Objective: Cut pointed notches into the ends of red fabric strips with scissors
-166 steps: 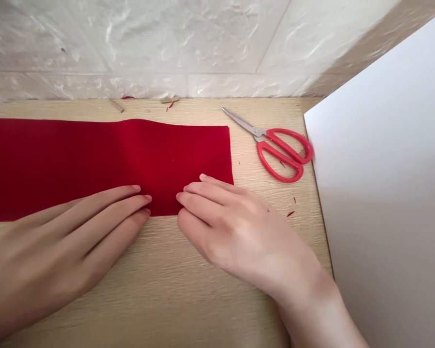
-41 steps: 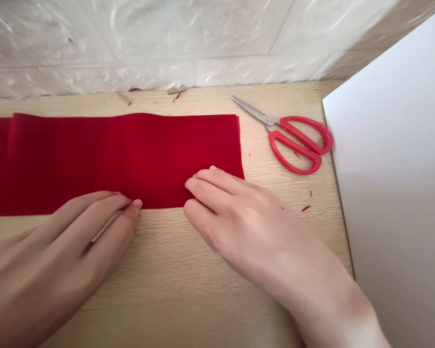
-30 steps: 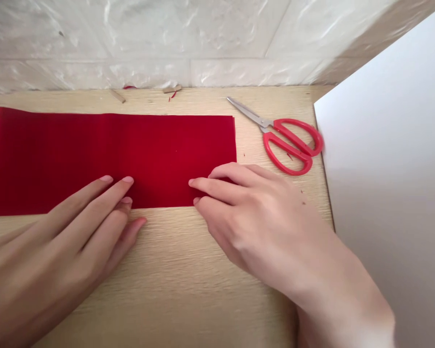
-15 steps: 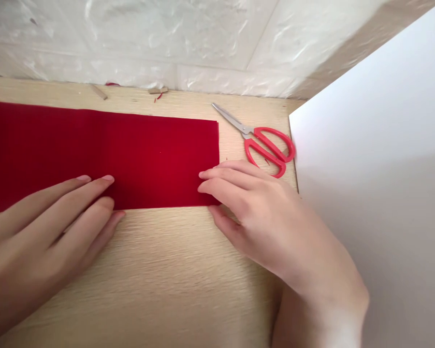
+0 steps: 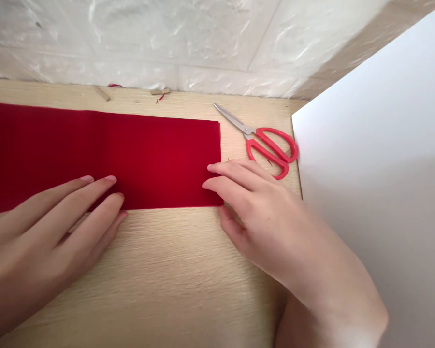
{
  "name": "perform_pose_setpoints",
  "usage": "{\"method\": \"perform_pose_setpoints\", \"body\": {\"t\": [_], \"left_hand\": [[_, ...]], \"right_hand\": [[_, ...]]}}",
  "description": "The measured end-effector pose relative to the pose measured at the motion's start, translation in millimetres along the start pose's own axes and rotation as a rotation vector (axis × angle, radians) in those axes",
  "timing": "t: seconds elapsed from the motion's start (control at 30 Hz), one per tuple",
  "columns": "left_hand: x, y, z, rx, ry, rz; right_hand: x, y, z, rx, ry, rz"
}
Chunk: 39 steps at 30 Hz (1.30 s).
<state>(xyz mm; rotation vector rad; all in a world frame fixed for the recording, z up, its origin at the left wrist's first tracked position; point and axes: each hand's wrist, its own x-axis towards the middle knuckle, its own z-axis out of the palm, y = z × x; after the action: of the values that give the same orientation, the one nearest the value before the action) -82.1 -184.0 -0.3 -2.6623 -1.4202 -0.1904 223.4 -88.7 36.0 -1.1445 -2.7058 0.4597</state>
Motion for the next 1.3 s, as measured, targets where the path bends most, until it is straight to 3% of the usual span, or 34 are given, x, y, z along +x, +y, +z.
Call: {"method": "perform_pose_setpoints", "body": {"t": [0.5,0.77,0.97,1.13,1.3], "left_hand": [[13.7,-1.1,-0.8,0.139,0.045,0.051],[41.5,-3.1,-12.8,0.208,-0.115,0.133],[73.8,10.1,-9.6,0.042,0.115,0.222],[97.2,15.9,-0.4,0.008,0.152,0.271],[106.4,17.0,-3.5,0.083,0.13,0.321]], "right_hand": [[3.8,-5.5,-1.0,-0.018,-0.041,0.023],[8.9,-9.4,-2.6,-0.102,-0.006,-0.056],[7.6,-9.4,-1.3,-0.126,0.001,-0.062],[7.6,-7.9,-1.2,-0.103,0.0,-0.058],[6.0,-7.6,-0.5,-0.091,-0.004,-0.039]]}}
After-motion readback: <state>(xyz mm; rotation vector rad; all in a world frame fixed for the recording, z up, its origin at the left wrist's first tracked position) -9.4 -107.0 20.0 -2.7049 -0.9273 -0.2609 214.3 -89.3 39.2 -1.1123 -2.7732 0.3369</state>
